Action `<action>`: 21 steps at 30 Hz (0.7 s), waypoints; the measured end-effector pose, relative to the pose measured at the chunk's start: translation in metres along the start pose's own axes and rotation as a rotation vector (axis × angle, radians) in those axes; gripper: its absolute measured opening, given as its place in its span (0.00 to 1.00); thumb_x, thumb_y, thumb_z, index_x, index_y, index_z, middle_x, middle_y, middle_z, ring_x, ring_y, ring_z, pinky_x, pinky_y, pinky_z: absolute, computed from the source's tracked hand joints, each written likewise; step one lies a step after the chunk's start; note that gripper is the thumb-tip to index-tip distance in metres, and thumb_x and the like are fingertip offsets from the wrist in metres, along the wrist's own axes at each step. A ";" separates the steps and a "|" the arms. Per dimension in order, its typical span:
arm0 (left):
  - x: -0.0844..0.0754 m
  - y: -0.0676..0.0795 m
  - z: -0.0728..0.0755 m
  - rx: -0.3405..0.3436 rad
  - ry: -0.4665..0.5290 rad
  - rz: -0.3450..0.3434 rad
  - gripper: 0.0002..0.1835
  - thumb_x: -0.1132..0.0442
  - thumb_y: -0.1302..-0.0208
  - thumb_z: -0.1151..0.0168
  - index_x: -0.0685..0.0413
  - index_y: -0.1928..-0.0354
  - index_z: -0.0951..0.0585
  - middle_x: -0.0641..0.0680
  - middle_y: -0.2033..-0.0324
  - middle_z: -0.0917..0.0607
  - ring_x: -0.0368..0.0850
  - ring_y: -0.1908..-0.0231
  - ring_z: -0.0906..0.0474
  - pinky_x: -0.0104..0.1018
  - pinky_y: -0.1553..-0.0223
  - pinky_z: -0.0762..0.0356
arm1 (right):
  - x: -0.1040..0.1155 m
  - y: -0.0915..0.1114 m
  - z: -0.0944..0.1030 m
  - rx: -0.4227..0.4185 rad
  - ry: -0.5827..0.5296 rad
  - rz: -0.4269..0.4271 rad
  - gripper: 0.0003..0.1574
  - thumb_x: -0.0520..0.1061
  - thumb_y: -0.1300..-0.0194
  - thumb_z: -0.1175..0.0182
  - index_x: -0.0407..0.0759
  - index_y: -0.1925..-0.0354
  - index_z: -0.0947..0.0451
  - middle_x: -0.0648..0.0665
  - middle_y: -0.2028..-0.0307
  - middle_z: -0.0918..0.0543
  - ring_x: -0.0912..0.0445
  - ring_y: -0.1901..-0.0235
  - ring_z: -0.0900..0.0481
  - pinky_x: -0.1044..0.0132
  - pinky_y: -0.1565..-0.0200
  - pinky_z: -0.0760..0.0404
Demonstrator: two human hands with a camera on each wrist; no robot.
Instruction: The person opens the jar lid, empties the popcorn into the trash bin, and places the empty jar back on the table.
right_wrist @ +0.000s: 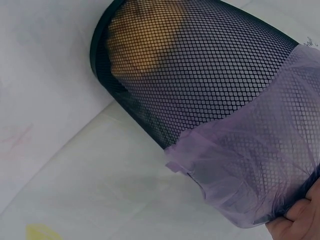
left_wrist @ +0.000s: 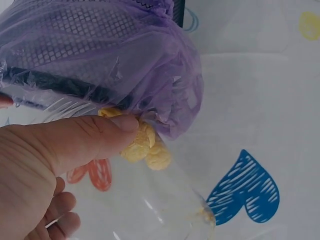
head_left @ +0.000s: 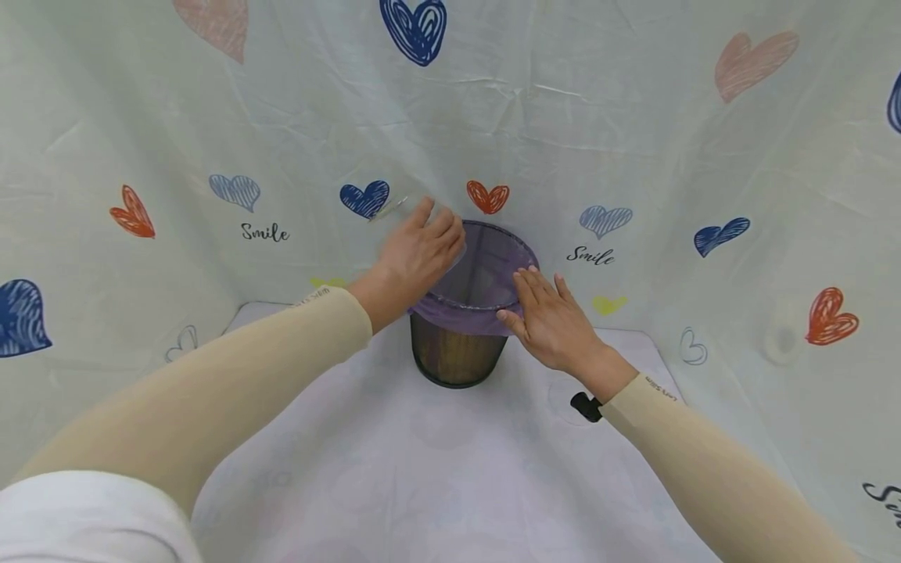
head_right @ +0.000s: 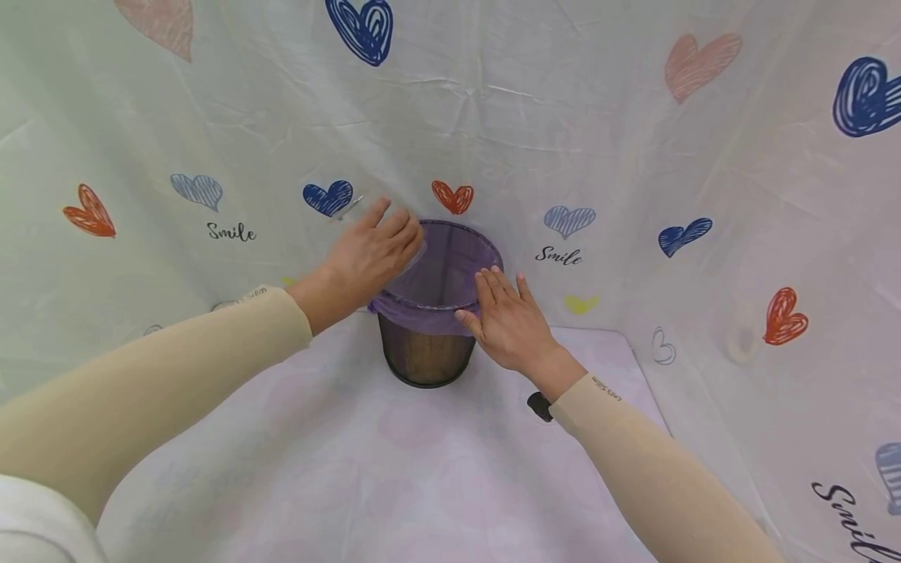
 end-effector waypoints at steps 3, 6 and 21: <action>-0.001 -0.001 0.000 0.005 -0.013 -0.008 0.40 0.55 0.24 0.38 0.54 0.17 0.43 0.58 0.21 0.38 0.59 0.25 0.44 0.60 0.22 0.51 | 0.000 0.000 0.000 0.000 0.000 0.000 0.51 0.66 0.16 0.57 0.30 0.18 0.51 0.33 0.17 0.46 0.40 0.16 0.55 0.36 0.19 0.61; -0.001 -0.001 0.000 -0.009 -0.005 -0.010 0.39 0.56 0.24 0.38 0.54 0.17 0.42 0.59 0.22 0.37 0.58 0.26 0.43 0.59 0.22 0.50 | 0.000 0.000 -0.001 -0.003 -0.002 0.002 0.51 0.66 0.17 0.57 0.30 0.18 0.51 0.33 0.18 0.46 0.40 0.16 0.54 0.36 0.19 0.61; 0.005 0.003 -0.005 -0.015 -0.060 -0.025 0.43 0.54 0.25 0.35 0.51 0.16 0.46 0.58 0.21 0.42 0.58 0.23 0.49 0.62 0.19 0.60 | -0.001 0.000 -0.003 -0.026 0.004 0.009 0.52 0.67 0.17 0.55 0.29 0.18 0.50 0.32 0.18 0.45 0.39 0.17 0.53 0.35 0.19 0.59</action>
Point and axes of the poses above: each hand's wrist, its own y-axis away from the middle knuckle, its own z-axis out of the back of the hand, x = y × z, the point moved 1 cm from there along -y, towards the middle knuckle
